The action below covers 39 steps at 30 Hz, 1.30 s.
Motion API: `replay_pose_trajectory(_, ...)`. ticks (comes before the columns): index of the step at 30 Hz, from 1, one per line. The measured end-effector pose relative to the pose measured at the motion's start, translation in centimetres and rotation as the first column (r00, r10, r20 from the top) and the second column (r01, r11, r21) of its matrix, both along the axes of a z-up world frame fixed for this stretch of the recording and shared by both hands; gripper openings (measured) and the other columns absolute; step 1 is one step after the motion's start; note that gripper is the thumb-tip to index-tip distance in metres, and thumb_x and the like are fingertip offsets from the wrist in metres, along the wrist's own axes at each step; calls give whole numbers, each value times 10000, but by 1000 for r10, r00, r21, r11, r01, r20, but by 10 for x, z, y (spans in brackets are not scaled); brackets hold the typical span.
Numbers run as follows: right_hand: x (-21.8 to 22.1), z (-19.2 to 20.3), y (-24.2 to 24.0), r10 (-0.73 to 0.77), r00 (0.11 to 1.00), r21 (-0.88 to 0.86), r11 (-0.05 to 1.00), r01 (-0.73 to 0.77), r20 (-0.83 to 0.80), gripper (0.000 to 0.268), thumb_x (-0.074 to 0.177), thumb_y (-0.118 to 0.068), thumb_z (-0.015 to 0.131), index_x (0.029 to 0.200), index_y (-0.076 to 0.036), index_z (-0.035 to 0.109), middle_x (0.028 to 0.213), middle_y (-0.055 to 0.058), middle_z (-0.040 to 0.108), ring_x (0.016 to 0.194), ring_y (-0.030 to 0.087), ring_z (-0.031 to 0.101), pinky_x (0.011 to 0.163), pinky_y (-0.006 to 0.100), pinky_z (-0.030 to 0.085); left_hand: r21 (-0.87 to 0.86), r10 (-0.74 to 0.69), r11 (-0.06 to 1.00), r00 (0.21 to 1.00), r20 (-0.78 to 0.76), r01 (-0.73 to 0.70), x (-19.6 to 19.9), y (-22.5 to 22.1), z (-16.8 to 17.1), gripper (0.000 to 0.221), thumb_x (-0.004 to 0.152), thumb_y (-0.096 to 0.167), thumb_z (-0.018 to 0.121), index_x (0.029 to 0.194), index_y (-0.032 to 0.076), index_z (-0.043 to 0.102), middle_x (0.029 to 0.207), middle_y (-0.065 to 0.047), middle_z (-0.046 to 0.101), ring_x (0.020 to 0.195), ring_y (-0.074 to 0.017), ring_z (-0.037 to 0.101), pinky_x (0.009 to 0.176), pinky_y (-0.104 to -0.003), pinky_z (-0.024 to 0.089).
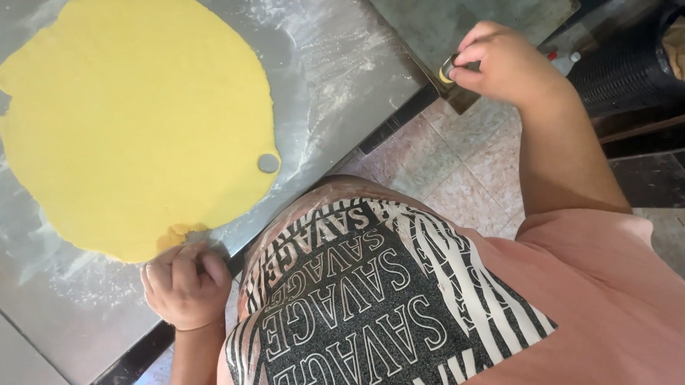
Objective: Rolling out dough with a rolling pin and using a circular cutter to punch out small shapes for baking.
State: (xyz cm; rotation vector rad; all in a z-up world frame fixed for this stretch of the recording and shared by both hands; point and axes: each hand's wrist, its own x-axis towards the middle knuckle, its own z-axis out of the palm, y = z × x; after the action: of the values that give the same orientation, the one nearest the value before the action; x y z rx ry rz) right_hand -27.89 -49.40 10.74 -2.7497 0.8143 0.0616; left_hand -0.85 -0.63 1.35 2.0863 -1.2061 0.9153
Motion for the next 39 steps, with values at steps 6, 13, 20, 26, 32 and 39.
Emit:
replay_pose_trajectory(6, -4, -5, -6, -12, 1000, -4, 1000, 12, 11, 307, 1033, -256, 636, 1059, 14, 780, 1218, 113, 602, 1009, 254, 615, 922, 394, 468, 6, -4, 1000, 1000, 7, 4, 0, 0, 0, 161, 850, -78, 606, 813, 73, 645, 890, -108, 606, 691, -220, 513, 572, -318, 394)
replay_pose_trajectory(13, 4, 15, 0, -107, 990, 62, 993, 101, 92, 236, 1040, -158, 592, 908, 13, 687, 1221, 141, 560, 997, 271, 587, 934, 409, 433, -5, -2, 1000, 1000, -3, 2, -2, -1, 3, 189, 830, -100, 581, 799, 77, 637, 901, -117, 612, 689, -233, 513, 581, -327, 395)
replay_pose_trajectory(20, 89, 39, 81, 50, 952, 125, 988, -91, 302, 367, 942, -190, 811, 1193, -22, 602, 1092, 124, 654, 929, 244, 632, 792, 368, 521, -23, -12, 1000, 997, 76, 14, 4, -2, -1, 131, 800, -61, 571, 843, 54, 614, 861, -105, 535, 644, -203, 467, 513, -305, 364)
replay_pose_trajectory(26, 174, -5, 162, 527, 659, 155, 706, -691, 537, 523, 822, -107, 858, 1270, -17, 603, 1099, 147, 746, 910, 278, 732, 789, 366, 573, -91, 35, 995, 998, 51, -30, 13, 9, -47, 76, 792, 106, 667, 837, 155, 705, 872, -58, 559, 694, -241, 594, 658, -366, 529)
replay_pose_trajectory(32, 202, -9, 189, 674, 670, 136, 666, -734, 312, 441, 842, -101, 830, 1227, -49, 622, 1068, 62, 757, 945, 221, 719, 896, 373, 544, -138, 37, 990, 999, 7, -36, 10, 4, -42, 48, 803, 114, 665, 804, 152, 695, 862, -63, 562, 674, -261, 585, 622, -373, 532)
replay_pose_trajectory(39, 204, -12, 194, 701, 668, 164, 649, -743, 251, 479, 850, -109, 827, 1253, -55, 575, 1105, 65, 768, 967, 207, 717, 848, 331, 582, -146, 40, 989, 999, 0, -40, 5, 2, -28, 43, 793, 127, 680, 783, 164, 697, 848, -45, 581, 667, -257, 593, 639, -366, 542)
